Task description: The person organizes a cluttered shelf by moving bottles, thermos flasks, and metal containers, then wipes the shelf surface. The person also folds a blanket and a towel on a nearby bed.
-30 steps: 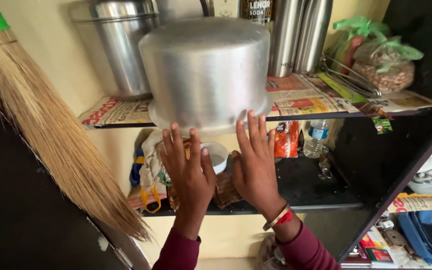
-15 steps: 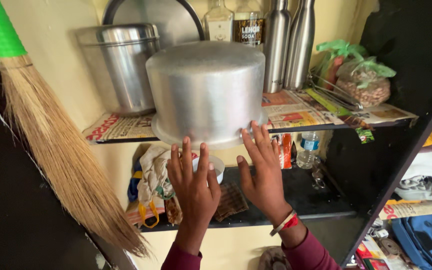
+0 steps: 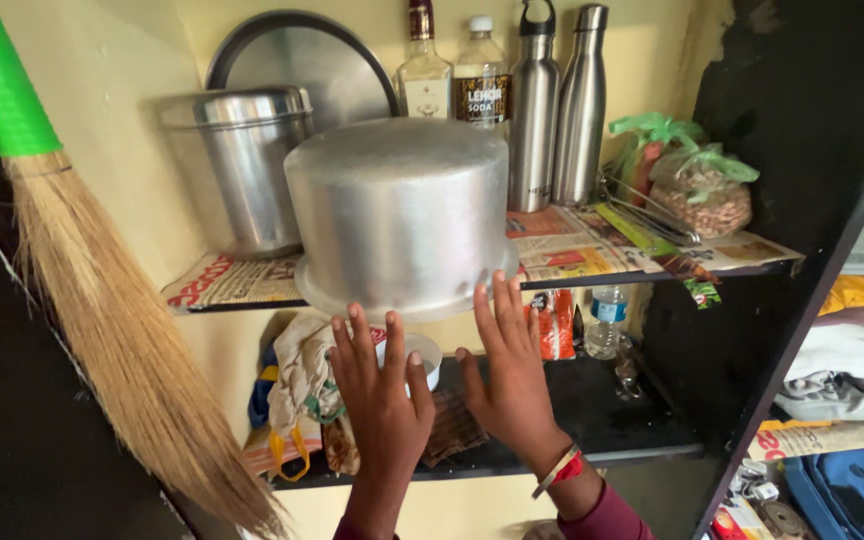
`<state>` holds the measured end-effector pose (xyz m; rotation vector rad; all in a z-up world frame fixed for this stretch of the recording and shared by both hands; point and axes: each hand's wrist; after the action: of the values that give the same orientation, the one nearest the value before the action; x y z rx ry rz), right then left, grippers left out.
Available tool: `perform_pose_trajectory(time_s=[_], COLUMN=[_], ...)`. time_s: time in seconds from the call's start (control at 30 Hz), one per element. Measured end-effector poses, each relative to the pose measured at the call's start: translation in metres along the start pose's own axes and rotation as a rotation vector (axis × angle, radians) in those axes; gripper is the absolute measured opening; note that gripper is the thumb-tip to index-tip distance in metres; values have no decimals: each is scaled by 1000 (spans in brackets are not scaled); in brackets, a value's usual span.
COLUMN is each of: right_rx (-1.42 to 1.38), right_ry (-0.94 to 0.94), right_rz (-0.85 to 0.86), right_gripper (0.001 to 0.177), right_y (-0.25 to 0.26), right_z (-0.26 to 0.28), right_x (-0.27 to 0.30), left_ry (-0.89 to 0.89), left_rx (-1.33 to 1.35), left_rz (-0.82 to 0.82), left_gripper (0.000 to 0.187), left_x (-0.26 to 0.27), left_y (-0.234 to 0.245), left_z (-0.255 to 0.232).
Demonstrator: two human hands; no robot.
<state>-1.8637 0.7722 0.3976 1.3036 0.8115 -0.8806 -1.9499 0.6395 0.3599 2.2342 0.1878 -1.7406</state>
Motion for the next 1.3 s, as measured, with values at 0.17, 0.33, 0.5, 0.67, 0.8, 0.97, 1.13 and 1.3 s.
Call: perform_pose_trajectory(time_s=[0.17,0.33,0.5,0.67,0.8,0.97,1.13,1.3], right_rx=[11,9,-30,-34,-53,-63,-50,-55], right_ry=[4,10,-10,-22,-46,-33,-23,-16], right_rz=[48,65,53,48,37,16,19,26], right_gripper=[77,78,80,80,73,73,74,74], right_y=[0,3,6,7,9,10,9,12], right_z=[-6,-6,-6,-8,-8,-8,-9,-10], right_x=[-1,0,3,2,2,1,1,1], left_ry=[12,12,26,-1,-43,-23,-21,-3], left_rx=[-60,-45,-28,-16,5,-3,4,39], left_rz=[8,3,-8,-44,-80,-63,-67,-70], left_gripper=[55,55,55,56,58,60,59,60], left_x=[0,0,0,-2,-4,-5,-6,-10], left_y=[-3,-3,-2,0,3,3,3,9], left_z=[2,0,-3,-5,-7,-8,-10,-16])
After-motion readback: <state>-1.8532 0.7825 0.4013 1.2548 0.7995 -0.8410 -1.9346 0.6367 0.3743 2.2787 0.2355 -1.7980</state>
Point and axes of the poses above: each hand's wrist, its own x-axis away from the middle knuckle, its own y-axis out of the back of the hand, z = x × y, and after that the axes turned 13 degrees about x, right-handed
